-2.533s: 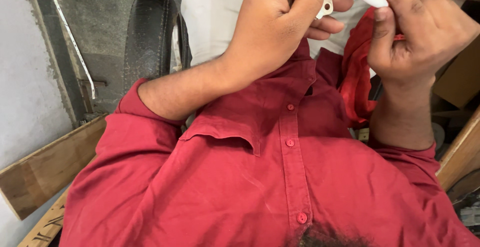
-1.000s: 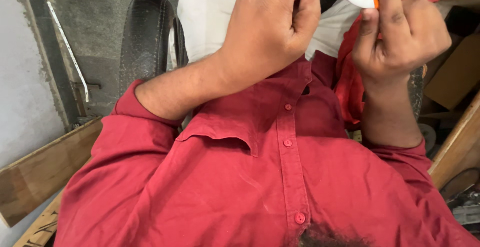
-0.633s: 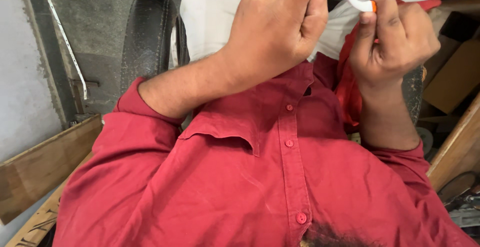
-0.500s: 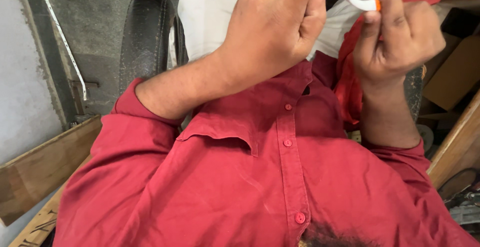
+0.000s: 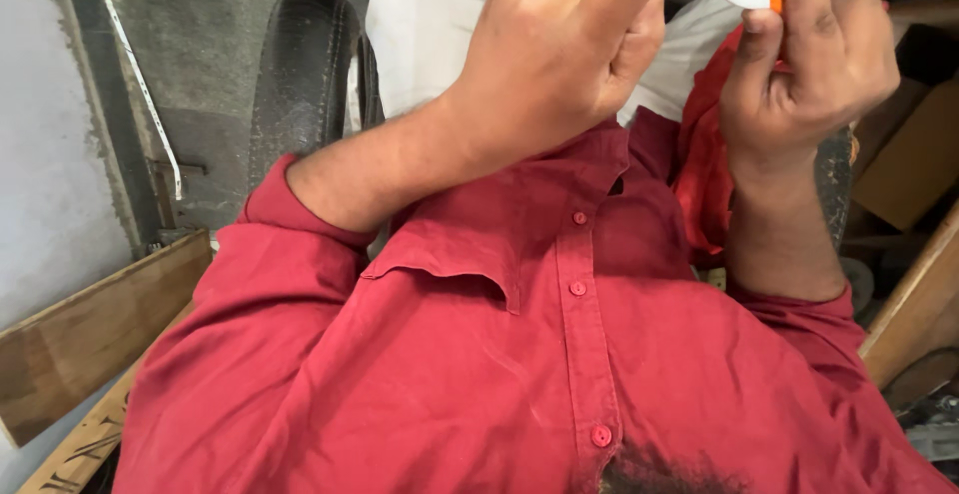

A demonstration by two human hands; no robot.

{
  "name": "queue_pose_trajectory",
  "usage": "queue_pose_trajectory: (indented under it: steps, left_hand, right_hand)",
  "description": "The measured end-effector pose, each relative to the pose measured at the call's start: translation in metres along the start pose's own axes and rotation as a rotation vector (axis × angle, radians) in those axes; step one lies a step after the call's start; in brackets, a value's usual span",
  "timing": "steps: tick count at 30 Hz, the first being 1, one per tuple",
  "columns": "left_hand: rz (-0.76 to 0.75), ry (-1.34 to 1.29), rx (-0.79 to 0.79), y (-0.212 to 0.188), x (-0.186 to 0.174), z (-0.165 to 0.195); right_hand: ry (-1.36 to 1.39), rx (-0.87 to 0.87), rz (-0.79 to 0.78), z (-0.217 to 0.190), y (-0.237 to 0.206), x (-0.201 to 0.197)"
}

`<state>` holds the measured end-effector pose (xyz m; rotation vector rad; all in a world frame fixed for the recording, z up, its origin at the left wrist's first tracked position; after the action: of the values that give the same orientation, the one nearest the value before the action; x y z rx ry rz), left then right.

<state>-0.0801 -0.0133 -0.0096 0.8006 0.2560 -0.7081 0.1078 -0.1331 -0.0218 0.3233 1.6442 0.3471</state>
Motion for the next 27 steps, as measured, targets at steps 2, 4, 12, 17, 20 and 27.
queue_pose_trajectory:
  steps: [2, 4, 12, 17, 20, 27]
  left_hand:
    - [-0.008, 0.049, 0.008, 0.001, 0.000, 0.001]
    - [-0.032, 0.056, -0.001, 0.002, 0.001, 0.002]
    - [0.067, -0.033, 0.115, 0.005, -0.024, 0.016]
    - [0.016, -0.288, -0.046, 0.008, -0.026, 0.007]
    - [0.019, -0.314, -0.027, 0.010, -0.011, 0.005]
    - [-0.065, -0.285, 0.130, 0.008, 0.001, 0.009]
  right_hand:
    - [-0.036, 0.012, 0.003, 0.001, -0.002, 0.001]
    - [-0.072, -0.008, 0.023, 0.003, -0.007, 0.000]
    - [0.006, 0.316, 0.006, 0.106, -0.029, 0.015]
    - [0.678, 0.499, 0.045, 0.125, -0.063, 0.034]
    - [0.928, 0.504, 0.030, 0.108, -0.068, 0.021]
    - [1.428, 0.367, -0.165, 0.020, -0.031, -0.008]
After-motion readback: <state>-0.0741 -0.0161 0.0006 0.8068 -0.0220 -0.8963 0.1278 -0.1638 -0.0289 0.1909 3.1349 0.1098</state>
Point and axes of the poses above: each hand's wrist, its own y-axis towards the middle knuckle, its own x-axis out of the palm, z = x × y, the point moved 6 cm from there along y, towards the middle knuckle, and after that the axes turned 11 degrees about -z, right-handed, at the moved point
